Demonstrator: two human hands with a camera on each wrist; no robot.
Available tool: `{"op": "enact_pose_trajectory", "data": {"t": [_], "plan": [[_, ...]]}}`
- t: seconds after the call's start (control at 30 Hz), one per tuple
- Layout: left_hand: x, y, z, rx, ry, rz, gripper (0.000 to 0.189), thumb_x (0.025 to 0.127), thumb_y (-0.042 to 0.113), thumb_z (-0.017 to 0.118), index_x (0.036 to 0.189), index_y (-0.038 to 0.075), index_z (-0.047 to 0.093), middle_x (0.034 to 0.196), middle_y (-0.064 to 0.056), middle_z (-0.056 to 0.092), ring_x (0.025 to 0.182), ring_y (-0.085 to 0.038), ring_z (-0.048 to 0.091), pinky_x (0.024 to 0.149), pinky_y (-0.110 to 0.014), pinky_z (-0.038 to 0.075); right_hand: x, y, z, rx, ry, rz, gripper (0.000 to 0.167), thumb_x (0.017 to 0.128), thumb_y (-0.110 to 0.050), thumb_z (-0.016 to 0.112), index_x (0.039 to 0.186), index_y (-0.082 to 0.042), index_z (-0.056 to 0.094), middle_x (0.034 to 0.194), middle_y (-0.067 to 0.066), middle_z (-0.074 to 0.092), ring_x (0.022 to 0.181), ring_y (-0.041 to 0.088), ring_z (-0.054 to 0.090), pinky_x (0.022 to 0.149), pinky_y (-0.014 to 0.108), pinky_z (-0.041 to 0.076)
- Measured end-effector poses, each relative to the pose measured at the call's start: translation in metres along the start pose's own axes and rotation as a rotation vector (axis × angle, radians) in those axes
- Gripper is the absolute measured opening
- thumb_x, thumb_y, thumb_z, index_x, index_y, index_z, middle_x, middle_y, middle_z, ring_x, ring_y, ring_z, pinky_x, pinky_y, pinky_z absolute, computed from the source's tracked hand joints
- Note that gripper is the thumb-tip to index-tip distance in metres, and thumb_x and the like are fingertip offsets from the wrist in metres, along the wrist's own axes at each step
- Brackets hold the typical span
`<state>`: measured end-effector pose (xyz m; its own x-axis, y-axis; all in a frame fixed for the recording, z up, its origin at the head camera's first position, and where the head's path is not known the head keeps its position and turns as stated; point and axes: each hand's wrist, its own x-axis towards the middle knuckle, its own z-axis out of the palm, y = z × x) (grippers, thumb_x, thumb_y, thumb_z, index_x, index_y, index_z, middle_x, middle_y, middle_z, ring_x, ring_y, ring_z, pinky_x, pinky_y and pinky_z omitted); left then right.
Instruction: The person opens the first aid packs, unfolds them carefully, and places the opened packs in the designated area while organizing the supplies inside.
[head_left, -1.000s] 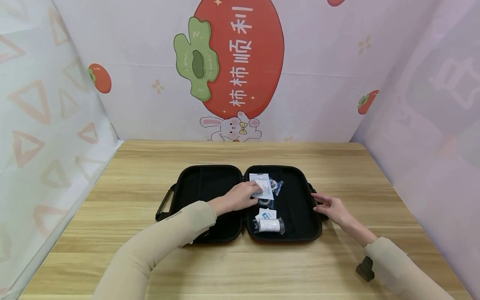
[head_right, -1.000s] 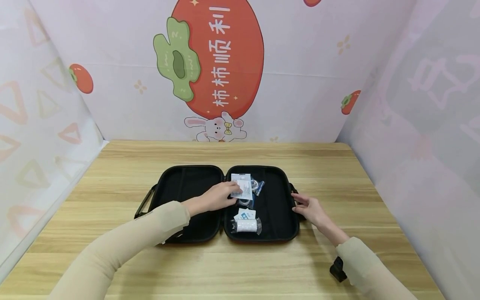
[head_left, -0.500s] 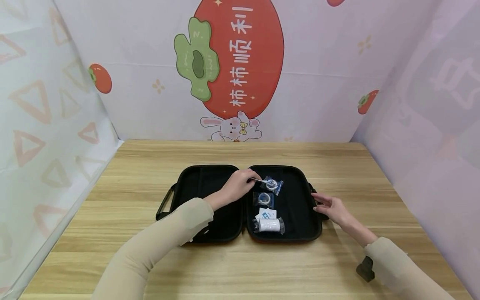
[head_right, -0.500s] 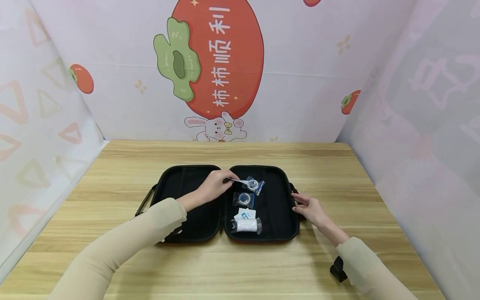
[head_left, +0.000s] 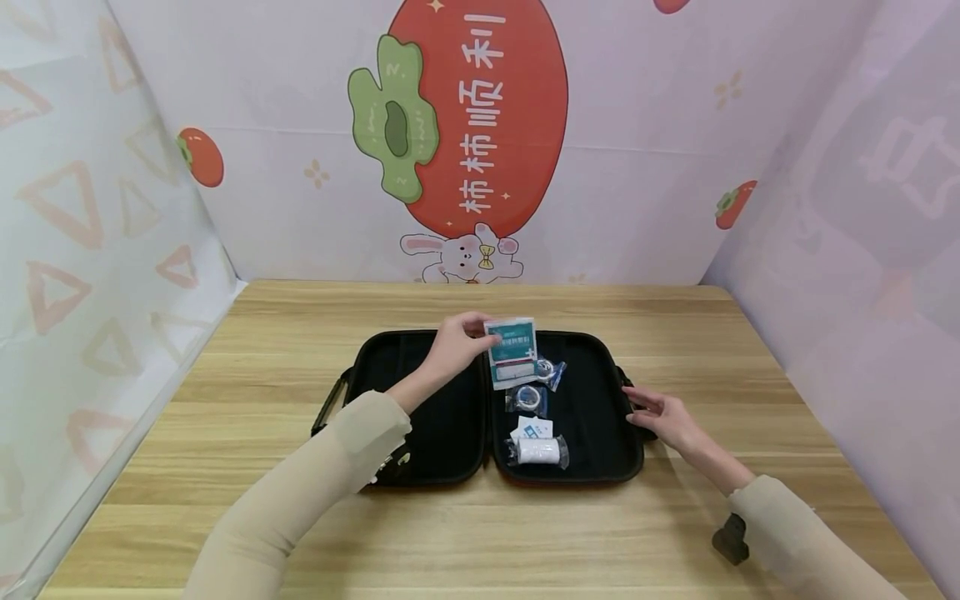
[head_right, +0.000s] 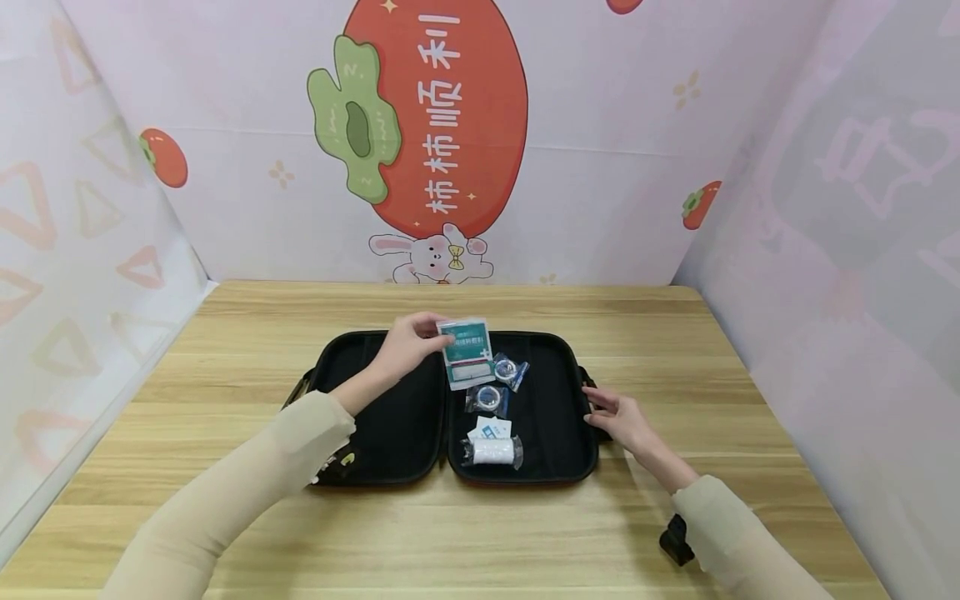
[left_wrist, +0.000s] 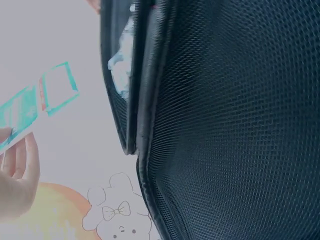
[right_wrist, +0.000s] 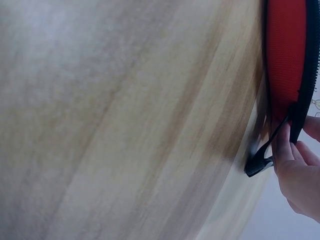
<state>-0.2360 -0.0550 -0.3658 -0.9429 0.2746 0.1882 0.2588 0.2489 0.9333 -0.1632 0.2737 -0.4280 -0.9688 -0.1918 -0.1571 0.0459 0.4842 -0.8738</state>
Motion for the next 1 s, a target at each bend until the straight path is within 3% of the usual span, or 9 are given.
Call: {"op": "enact_pose_trajectory", "data": {"t": [0.17, 0.4, 0.57, 1.0], "plan": [[0.001, 0.001, -0.013, -0.237, 0.059, -0.190, 0.025, 0.079, 0.004, 0.064, 0.102, -0.004, 0.059, 0.096, -0.018, 0.063, 0.073, -0.013, 0.061, 0.074, -0.038, 0.050, 0.000, 0.001, 0.000, -0.004, 0.001, -0.007, 0.050, 0.086, -0.004, 0.054, 0.130, 0.010, 0.035, 0.129, 0.031, 0.035, 0.109, 0.042, 0.046, 0.078, 0.018, 0.044], [-0.003, -0.005, -0.036, -0.289, 0.143, -0.327, 0.029, 0.079, 0.009, 0.065, 0.104, -0.003, 0.056, 0.100, -0.018, 0.062, 0.072, -0.012, 0.061, 0.073, -0.032, 0.051, 0.000, 0.000, 0.000, 0.003, 0.000, 0.000, 0.050, 0.086, -0.005, 0.054, 0.130, 0.010, 0.035, 0.130, 0.032, 0.034, 0.108, 0.041, 0.047, 0.078, 0.019, 0.044], [-0.009, -0.013, -0.056, -0.287, 0.190, -0.362, 0.033, 0.080, 0.008, 0.064, 0.109, -0.004, 0.055, 0.100, -0.017, 0.062, 0.071, -0.011, 0.061, 0.068, -0.028, 0.051, -0.001, 0.000, 0.000, 0.006, -0.005, 0.007, 0.050, 0.087, -0.005, 0.054, 0.130, 0.010, 0.034, 0.130, 0.031, 0.033, 0.108, 0.041, 0.047, 0.078, 0.019, 0.044], [-0.022, -0.039, -0.104, -0.210, 0.246, -0.379, 0.040, 0.083, 0.012, 0.061, 0.115, -0.009, 0.048, 0.077, 0.006, 0.060, 0.064, -0.005, 0.057, 0.057, -0.019, 0.048, 0.000, 0.003, -0.002, -0.007, -0.006, 0.007, 0.050, 0.086, -0.005, 0.054, 0.131, 0.008, 0.035, 0.131, 0.030, 0.034, 0.108, 0.040, 0.047, 0.080, 0.021, 0.044]]}}
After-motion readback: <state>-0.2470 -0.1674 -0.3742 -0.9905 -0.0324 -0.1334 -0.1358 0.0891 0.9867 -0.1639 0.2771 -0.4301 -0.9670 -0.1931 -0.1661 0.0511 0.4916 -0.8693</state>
